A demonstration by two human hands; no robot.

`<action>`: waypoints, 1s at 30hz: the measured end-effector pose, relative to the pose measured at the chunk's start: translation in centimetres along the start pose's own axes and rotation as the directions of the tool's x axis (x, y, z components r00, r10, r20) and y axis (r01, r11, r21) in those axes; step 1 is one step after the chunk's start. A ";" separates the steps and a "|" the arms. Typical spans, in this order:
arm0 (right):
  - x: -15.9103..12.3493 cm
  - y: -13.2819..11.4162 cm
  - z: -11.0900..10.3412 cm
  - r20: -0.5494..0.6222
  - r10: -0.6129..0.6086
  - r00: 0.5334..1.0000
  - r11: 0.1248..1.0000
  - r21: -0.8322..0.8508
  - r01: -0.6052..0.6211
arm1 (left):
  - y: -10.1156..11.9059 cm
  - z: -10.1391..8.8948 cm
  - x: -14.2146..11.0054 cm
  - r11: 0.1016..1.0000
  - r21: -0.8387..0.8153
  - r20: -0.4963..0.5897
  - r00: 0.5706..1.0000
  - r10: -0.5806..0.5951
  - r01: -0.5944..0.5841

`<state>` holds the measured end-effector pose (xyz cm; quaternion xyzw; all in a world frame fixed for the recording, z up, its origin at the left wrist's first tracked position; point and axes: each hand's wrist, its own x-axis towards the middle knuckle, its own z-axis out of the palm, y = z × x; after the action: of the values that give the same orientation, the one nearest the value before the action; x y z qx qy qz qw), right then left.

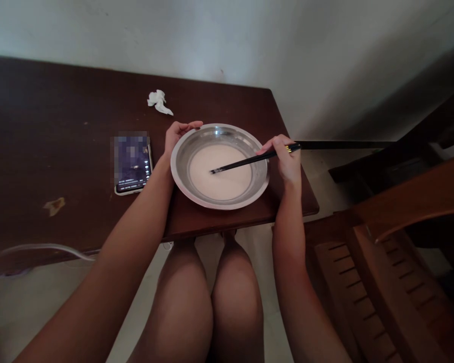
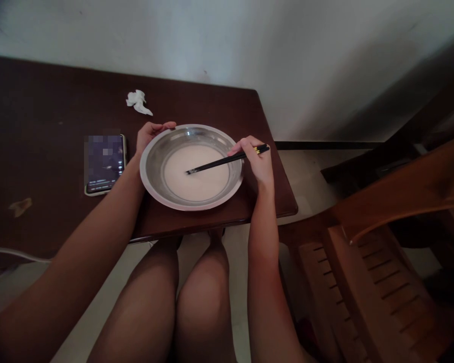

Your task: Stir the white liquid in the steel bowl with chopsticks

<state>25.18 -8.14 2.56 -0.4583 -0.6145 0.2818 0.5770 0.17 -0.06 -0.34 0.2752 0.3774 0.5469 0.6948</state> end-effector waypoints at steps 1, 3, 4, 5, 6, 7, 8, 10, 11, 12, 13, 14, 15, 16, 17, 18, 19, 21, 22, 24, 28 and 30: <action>0.0 0.0 0.0 0.005 -0.006 1.000 1.000 -0.003 0.006 | 0.0 0.0 0.0 1.000 -0.001 -0.005 1.000 0.005 -0.005; 0.1 0.1 0.0 -0.038 -0.013 0.999 1.000 -0.002 0.013 | 0.1 0.1 0.0 1.000 -0.011 -0.010 1.000 0.003 -0.003; 0.2 0.1 -0.1 -0.073 -0.011 0.997 1.000 0.002 0.011 | 0.1 0.1 0.0 1.000 -0.017 -0.013 1.000 -0.002 0.002; 0.2 0.2 -0.2 -0.103 -0.003 0.995 1.000 0.007 0.003 | 0.1 0.1 0.0 1.000 -0.023 -0.014 1.000 -0.009 0.008; 0.2 0.2 -0.2 -0.120 0.007 0.993 1.000 0.013 -0.005 | 0.1 0.1 0.0 0.999 -0.029 -0.014 1.000 -0.017 0.016; 0.2 0.2 -0.2 -0.120 0.014 0.993 1.000 0.017 -0.012 | 0.1 0.2 0.0 0.999 -0.037 -0.012 1.000 -0.026 0.026; 0.2 0.2 -0.2 -0.103 0.015 0.995 1.000 0.020 -0.013 | 0.2 0.2 0.0 0.998 -0.046 -0.009 0.999 -0.036 0.035; 0.0 0.1 0.0 -0.042 0.007 0.999 1.000 0.021 -0.007 | 0.2 0.2 0.0 0.996 -0.074 -0.003 0.999 -0.050 0.049; 0.0 0.0 0.1 -0.018 0.001 1.000 1.000 0.020 -0.001 | 0.2 0.2 0.0 0.995 -0.087 0.000 0.998 -0.055 0.055; 0.0 0.0 0.2 -0.010 -0.005 1.000 1.000 0.017 0.005 | 0.2 0.3 -0.1 0.994 -0.096 0.004 0.998 -0.059 0.059; 0.0 0.0 0.2 -0.020 -0.009 1.000 1.000 0.012 0.009 | 0.2 0.3 -0.1 0.993 -0.100 0.007 0.998 -0.062 0.062; 0.1 0.0 0.2 -0.046 -0.010 0.999 1.000 0.007 0.010 | 0.2 0.3 -0.1 0.993 -0.099 0.009 0.998 -0.063 0.064; 0.1 0.0 0.1 -0.082 -0.008 0.997 1.000 0.003 0.008 | 0.3 0.3 -0.1 0.994 -0.093 0.010 0.998 -0.065 0.066; 0.2 0.1 0.0 -0.116 -0.004 0.993 1.000 0.005 0.004 | 0.3 0.3 -0.1 0.994 -0.085 0.010 0.998 -0.066 0.066; 0.2 0.1 -0.1 -0.141 0.002 0.990 1.000 0.012 -0.001 | 0.3 0.3 -0.1 0.994 -0.081 0.010 0.998 -0.067 0.067; 0.2 0.2 -0.1 -0.149 0.010 0.989 1.000 0.022 -0.007 | 0.3 0.3 -0.1 0.994 -0.086 0.013 0.997 -0.070 0.071; 0.2 0.2 -0.1 -0.138 0.018 0.990 0.999 0.033 -0.013 | 0.3 0.2 -0.1 0.993 -0.096 0.018 0.997 -0.073 0.075; 0.0 0.1 0.0 -0.071 0.030 0.997 0.999 0.040 -0.028 | 0.3 0.1 -0.1 0.989 -0.121 0.042 0.996 -0.083 0.087; 0.0 0.0 0.1 -0.033 0.032 0.999 0.999 0.035 -0.031 | 0.3 0.1 0.0 0.987 -0.127 0.054 0.995 -0.088 0.094; -0.1 -0.1 0.3 0.000 0.019 1.000 1.000 0.005 -0.019 | 0.3 0.1 0.0 0.987 -0.124 0.070 0.993 -0.095 0.103; 0.1 0.0 0.0 -0.115 -0.008 0.993 1.000 -0.025 0.006 | 0.3 0.1 0.1 0.986 -0.130 0.050 0.994 -0.094 0.100; 0.1 0.1 -0.2 -0.146 0.007 0.989 1.000 -0.002 -0.007 | 0.3 0.2 0.0 0.991 -0.110 0.027 0.997 -0.071 0.074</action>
<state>25.37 -8.01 2.54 -0.4806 -0.5692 0.2487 0.6190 0.18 0.05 0.00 0.2288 0.3482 0.5382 0.7327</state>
